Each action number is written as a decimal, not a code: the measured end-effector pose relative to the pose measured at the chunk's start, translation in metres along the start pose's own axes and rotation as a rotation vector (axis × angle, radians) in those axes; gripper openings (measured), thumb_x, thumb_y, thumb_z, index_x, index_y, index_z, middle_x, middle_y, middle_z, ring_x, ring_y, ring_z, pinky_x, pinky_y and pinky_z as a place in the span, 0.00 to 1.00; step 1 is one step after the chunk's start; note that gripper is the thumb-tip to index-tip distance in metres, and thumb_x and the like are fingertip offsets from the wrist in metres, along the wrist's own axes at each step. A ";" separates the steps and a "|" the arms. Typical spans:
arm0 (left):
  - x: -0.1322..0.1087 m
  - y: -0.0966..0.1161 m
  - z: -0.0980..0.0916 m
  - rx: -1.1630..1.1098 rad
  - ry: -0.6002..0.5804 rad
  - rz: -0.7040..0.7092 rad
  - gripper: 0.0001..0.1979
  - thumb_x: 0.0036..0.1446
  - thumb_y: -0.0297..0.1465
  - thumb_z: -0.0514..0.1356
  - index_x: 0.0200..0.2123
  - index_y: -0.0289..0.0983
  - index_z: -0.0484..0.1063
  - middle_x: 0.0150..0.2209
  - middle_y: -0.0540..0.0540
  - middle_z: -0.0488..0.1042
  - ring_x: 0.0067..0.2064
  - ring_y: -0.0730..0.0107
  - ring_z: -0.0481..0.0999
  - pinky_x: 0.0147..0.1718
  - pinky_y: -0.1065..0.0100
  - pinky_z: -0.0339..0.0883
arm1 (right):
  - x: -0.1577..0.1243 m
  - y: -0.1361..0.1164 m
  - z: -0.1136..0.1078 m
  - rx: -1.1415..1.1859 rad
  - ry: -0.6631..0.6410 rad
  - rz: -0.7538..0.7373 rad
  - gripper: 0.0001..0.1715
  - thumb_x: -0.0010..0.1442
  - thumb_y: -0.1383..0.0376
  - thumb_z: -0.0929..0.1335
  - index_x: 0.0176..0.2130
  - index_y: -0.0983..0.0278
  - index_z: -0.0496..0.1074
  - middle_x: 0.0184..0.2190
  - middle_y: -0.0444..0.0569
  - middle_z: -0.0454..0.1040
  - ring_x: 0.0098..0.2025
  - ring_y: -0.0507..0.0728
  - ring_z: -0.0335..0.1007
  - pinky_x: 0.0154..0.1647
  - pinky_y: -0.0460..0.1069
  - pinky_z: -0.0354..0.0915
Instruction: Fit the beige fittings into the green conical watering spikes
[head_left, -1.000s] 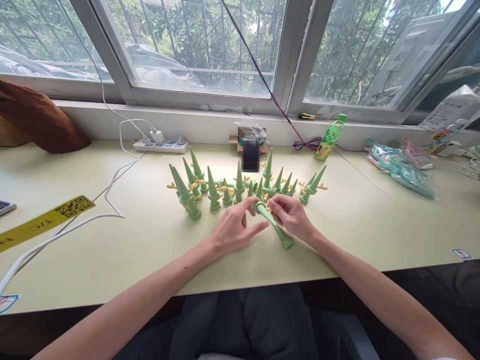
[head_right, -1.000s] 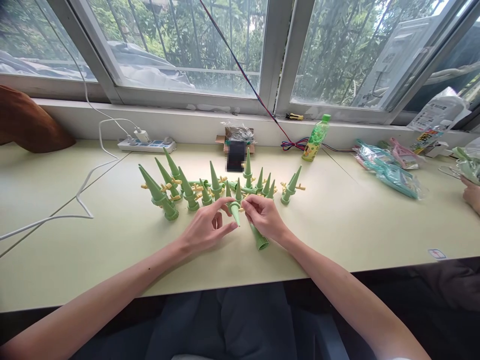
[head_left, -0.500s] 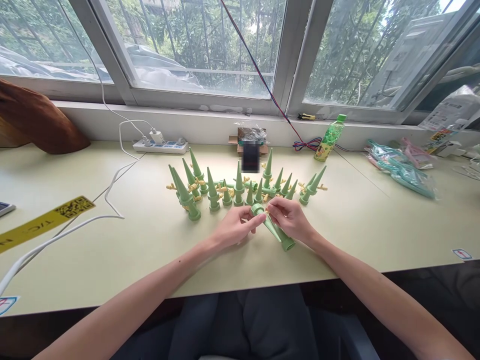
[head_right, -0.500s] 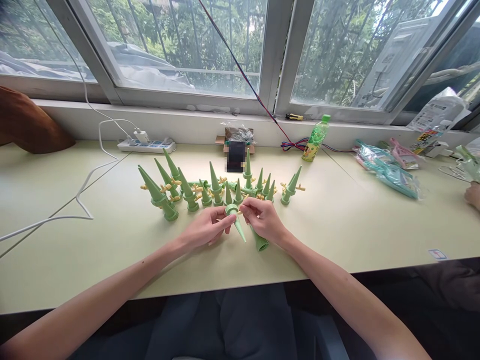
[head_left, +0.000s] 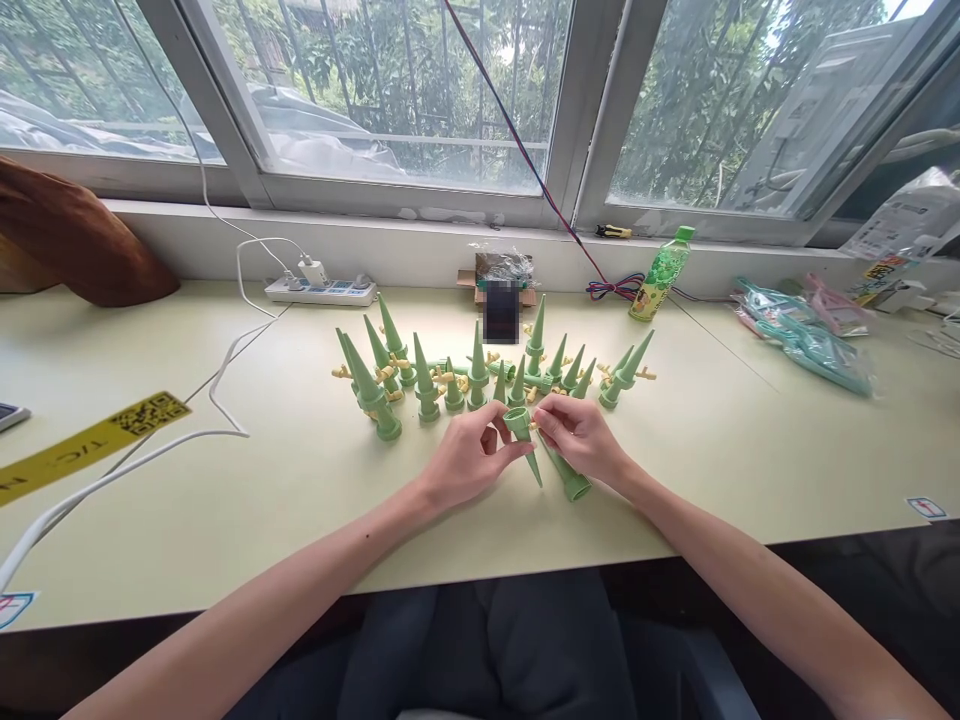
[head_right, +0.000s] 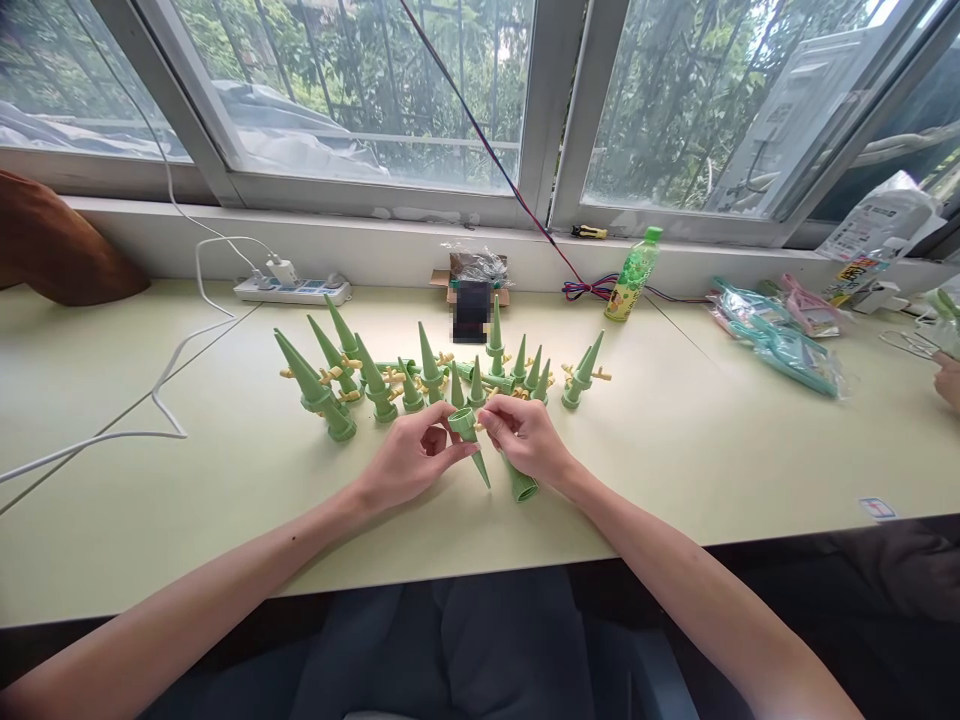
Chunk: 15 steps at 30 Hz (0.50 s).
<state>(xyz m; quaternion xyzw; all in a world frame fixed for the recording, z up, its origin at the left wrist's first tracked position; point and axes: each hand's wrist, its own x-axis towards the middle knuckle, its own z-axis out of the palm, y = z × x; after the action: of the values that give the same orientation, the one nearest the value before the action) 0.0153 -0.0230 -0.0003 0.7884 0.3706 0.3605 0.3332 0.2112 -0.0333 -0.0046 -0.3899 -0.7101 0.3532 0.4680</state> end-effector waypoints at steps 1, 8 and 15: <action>0.000 -0.001 0.001 0.025 0.022 0.033 0.15 0.55 0.40 0.65 0.35 0.36 0.66 0.23 0.57 0.64 0.19 0.81 0.55 0.20 0.74 0.52 | 0.000 0.000 0.000 0.012 0.000 -0.002 0.18 0.67 0.57 0.65 0.29 0.65 0.67 0.19 0.41 0.63 0.19 0.48 0.55 0.19 0.45 0.53; -0.002 -0.006 0.003 0.150 0.143 0.293 0.13 0.57 0.34 0.66 0.38 0.37 0.66 0.24 0.58 0.62 0.20 0.82 0.56 0.22 0.74 0.56 | -0.001 -0.002 -0.001 0.114 -0.006 0.005 0.18 0.67 0.57 0.65 0.29 0.64 0.67 0.17 0.39 0.61 0.17 0.47 0.53 0.17 0.44 0.51; 0.000 -0.007 0.003 0.176 0.167 0.431 0.12 0.59 0.33 0.64 0.43 0.38 0.66 0.28 0.55 0.62 0.22 0.81 0.58 0.23 0.75 0.58 | -0.001 -0.004 -0.002 0.144 -0.011 0.014 0.18 0.67 0.56 0.65 0.29 0.64 0.67 0.17 0.39 0.61 0.17 0.46 0.52 0.17 0.44 0.52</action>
<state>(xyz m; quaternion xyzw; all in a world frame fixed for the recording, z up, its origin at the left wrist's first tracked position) 0.0149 -0.0206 -0.0075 0.8427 0.2503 0.4534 0.1470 0.2124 -0.0359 -0.0011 -0.3583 -0.6827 0.4087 0.4883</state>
